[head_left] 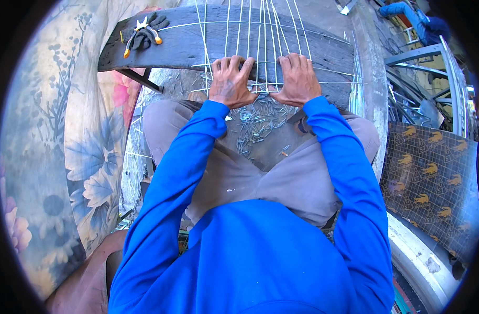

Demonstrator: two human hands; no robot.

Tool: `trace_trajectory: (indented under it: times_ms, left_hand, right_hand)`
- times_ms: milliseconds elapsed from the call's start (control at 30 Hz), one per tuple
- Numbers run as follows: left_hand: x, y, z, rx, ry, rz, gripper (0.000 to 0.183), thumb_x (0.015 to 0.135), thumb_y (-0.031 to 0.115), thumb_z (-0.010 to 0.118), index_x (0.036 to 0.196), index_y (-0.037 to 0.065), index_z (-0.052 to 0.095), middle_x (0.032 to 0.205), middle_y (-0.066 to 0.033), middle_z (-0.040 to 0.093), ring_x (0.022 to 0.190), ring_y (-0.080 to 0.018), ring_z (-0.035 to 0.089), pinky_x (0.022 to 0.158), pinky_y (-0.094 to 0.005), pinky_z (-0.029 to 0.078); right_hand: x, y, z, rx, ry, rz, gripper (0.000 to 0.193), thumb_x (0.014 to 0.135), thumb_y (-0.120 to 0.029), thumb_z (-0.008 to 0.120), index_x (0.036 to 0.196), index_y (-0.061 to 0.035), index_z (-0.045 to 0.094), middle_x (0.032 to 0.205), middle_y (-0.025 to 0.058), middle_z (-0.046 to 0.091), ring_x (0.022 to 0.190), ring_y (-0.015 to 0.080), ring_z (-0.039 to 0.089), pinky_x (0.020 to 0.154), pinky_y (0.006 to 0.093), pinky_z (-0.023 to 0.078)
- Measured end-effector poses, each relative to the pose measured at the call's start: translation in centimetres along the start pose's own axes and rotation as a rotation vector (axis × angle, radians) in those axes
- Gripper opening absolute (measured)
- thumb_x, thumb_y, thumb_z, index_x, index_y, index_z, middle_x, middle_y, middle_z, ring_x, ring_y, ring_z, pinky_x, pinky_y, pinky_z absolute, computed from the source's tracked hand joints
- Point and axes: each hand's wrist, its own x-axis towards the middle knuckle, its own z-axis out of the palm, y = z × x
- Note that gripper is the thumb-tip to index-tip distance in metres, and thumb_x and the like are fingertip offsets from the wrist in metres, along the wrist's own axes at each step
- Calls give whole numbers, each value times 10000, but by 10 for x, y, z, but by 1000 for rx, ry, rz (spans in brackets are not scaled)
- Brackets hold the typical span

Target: Assembling or repairing a wire grill rack using pliers to secure metal strips.

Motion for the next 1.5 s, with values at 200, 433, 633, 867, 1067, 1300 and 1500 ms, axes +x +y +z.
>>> trace_trajectory:
  times_ms: [200,433,633,867,1067,1300,1500]
  left_hand:
    - [2,4,-5,-10,-26,-1,789,678,464,819,1337,116,560,1188,-142,574,1131,-345,542,1036,-515,373]
    - [-2,8,-5,-76,-35,-21,780,722,402,811,1378,104,511,1276,-158,523,1227,-376,477,1117,-531,330]
    - [-1,10,-3,-79,-44,-34,813,687,407,825,1375,101,516,1268,-161,524,1214,-373,482,1103,-530,325]
    - [-2,11,2,-57,-30,-13,819,648,439,821,1343,108,542,1226,-147,552,1149,-355,519,1045,-509,349]
    - [-2,8,7,-66,6,0,834,630,426,834,1343,111,535,1211,-144,552,1141,-357,520,1041,-517,343]
    - [-1,8,7,-60,-1,15,828,639,420,837,1342,104,534,1223,-142,549,1145,-357,519,1038,-517,346]
    - [-5,12,1,-108,-52,-35,860,674,445,847,1389,101,518,1261,-158,535,1200,-371,487,1091,-542,320]
  right_hand:
    - [-2,0,-2,-5,6,7,710,676,-441,845,1182,-27,569,1110,140,543,1071,323,535,983,456,436]
    - [-11,-13,2,4,151,4,739,672,-394,855,1250,-31,572,1179,136,559,1119,319,539,1001,444,431]
    - [-7,-14,-5,-2,-11,120,773,639,-391,858,1253,-15,576,1182,139,558,1122,328,537,1019,453,424]
    - [-9,-2,5,-21,-30,74,757,605,-411,831,1194,-13,571,1120,152,521,1071,337,525,983,454,430]
    - [-8,-1,6,19,-2,43,715,602,-383,837,1153,-17,565,1094,149,510,1042,335,523,963,450,435]
    - [-10,-1,6,10,14,46,678,601,-383,830,1120,-30,574,1086,148,504,1056,329,523,952,447,438]
    - [-13,-7,-6,-5,26,39,744,651,-400,853,1237,-28,586,1130,140,540,1089,326,523,982,449,435]
